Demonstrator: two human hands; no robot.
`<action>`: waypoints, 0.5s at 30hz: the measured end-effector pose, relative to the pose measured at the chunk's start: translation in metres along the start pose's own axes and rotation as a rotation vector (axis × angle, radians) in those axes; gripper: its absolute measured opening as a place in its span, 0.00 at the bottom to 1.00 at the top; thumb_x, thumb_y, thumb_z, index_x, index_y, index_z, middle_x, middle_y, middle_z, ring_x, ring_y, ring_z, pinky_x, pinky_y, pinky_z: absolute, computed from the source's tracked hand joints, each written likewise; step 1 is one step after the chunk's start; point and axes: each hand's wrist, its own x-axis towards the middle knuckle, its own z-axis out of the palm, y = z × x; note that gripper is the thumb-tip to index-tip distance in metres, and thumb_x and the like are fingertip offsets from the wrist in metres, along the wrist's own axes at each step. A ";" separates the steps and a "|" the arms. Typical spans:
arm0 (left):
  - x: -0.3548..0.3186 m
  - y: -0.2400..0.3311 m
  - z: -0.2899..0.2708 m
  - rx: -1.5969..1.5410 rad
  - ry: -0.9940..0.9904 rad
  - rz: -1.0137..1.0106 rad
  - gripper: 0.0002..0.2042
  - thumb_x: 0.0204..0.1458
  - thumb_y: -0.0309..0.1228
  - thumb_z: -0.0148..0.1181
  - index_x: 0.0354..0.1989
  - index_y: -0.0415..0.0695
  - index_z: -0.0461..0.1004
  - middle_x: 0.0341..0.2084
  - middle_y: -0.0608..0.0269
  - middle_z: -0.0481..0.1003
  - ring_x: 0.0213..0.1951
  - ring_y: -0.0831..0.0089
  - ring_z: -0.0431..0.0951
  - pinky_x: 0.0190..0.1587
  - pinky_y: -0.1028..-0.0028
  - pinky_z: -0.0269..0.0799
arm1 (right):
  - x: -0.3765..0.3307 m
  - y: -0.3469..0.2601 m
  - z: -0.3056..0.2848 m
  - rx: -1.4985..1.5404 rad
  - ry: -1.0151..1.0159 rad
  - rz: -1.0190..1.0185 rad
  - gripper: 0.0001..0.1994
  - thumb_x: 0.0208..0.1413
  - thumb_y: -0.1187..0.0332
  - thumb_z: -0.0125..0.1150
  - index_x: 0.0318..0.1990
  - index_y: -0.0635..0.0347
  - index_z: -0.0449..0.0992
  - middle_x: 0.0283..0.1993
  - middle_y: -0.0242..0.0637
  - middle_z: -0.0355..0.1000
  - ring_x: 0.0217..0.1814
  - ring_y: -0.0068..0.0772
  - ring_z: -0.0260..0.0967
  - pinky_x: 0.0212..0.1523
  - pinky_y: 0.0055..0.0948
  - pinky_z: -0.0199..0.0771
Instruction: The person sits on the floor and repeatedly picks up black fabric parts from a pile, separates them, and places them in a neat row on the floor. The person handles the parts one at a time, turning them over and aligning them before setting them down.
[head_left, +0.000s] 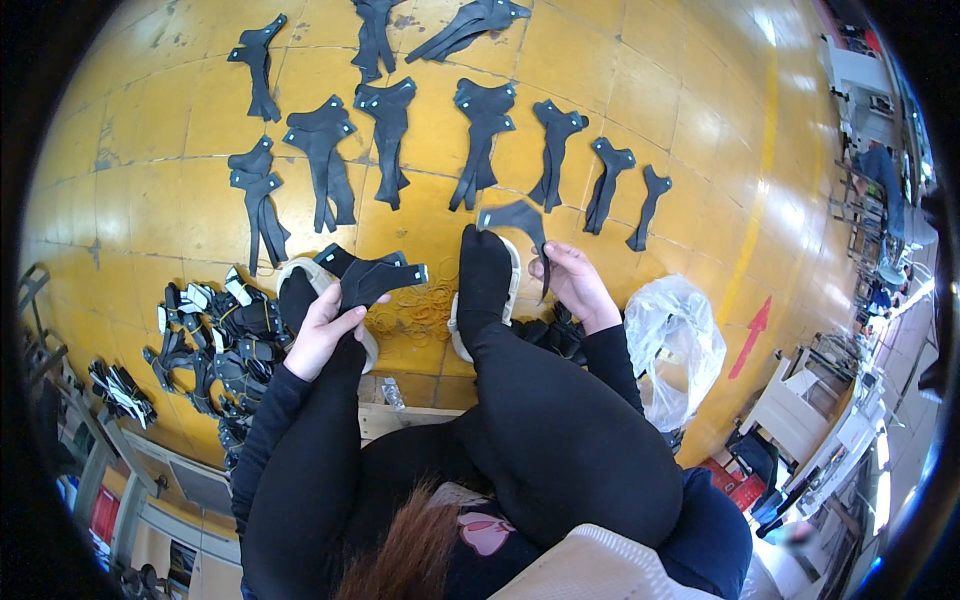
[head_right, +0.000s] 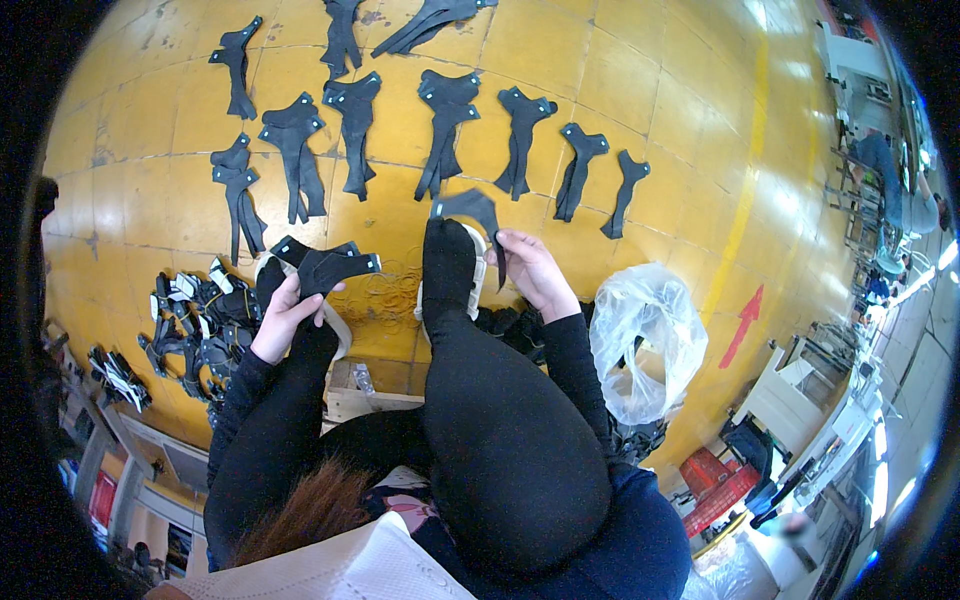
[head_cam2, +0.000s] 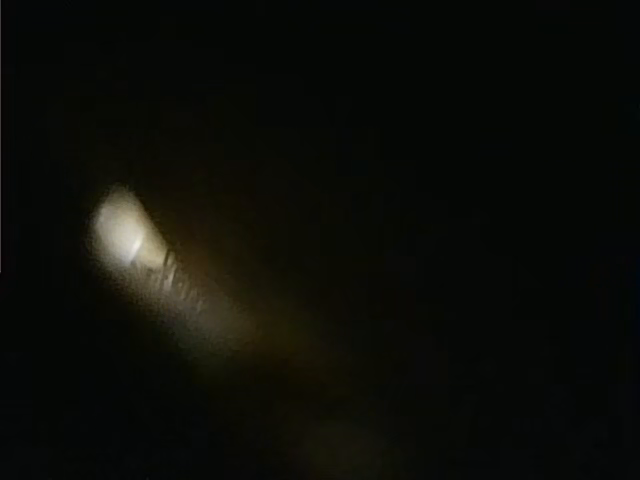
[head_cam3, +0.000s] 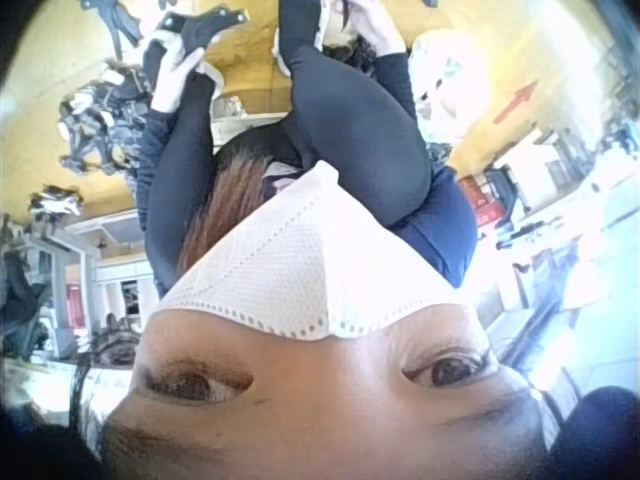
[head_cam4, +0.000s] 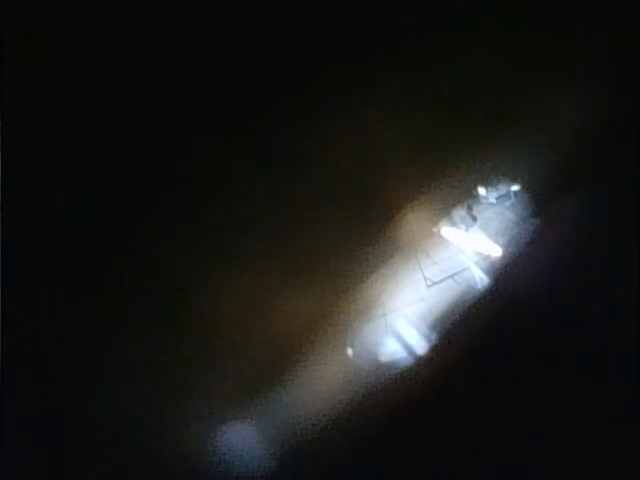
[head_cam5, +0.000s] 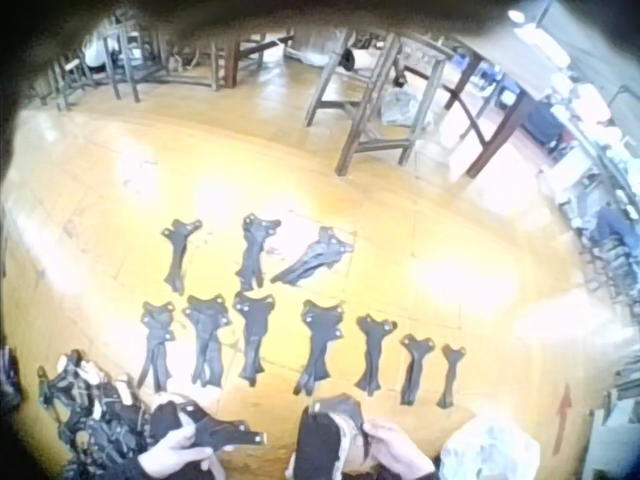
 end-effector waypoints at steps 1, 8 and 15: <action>0.001 0.002 0.001 0.003 -0.001 0.001 0.20 0.55 0.21 0.48 0.58 0.39 0.60 0.47 0.57 0.73 0.26 0.82 0.67 0.31 0.81 0.66 | 0.003 -0.003 0.000 -0.092 0.024 -0.003 0.11 0.59 0.64 0.54 0.37 0.63 0.76 0.29 0.31 0.74 0.33 0.23 0.70 0.43 0.23 0.65; 0.001 0.003 0.003 -0.009 -0.007 0.003 0.22 0.55 0.21 0.48 0.60 0.39 0.58 0.47 0.56 0.73 0.26 0.82 0.67 0.31 0.82 0.66 | 0.010 -0.013 -0.006 -0.396 0.089 0.045 0.11 0.59 0.65 0.53 0.36 0.64 0.76 0.30 0.32 0.74 0.34 0.23 0.69 0.43 0.23 0.65; 0.004 0.002 0.006 -0.023 -0.020 -0.001 0.22 0.55 0.20 0.48 0.60 0.39 0.58 0.47 0.58 0.73 0.25 0.83 0.66 0.30 0.83 0.65 | 0.019 -0.017 -0.015 -0.778 0.116 0.048 0.10 0.58 0.66 0.55 0.38 0.64 0.77 0.32 0.31 0.75 0.35 0.22 0.69 0.42 0.22 0.66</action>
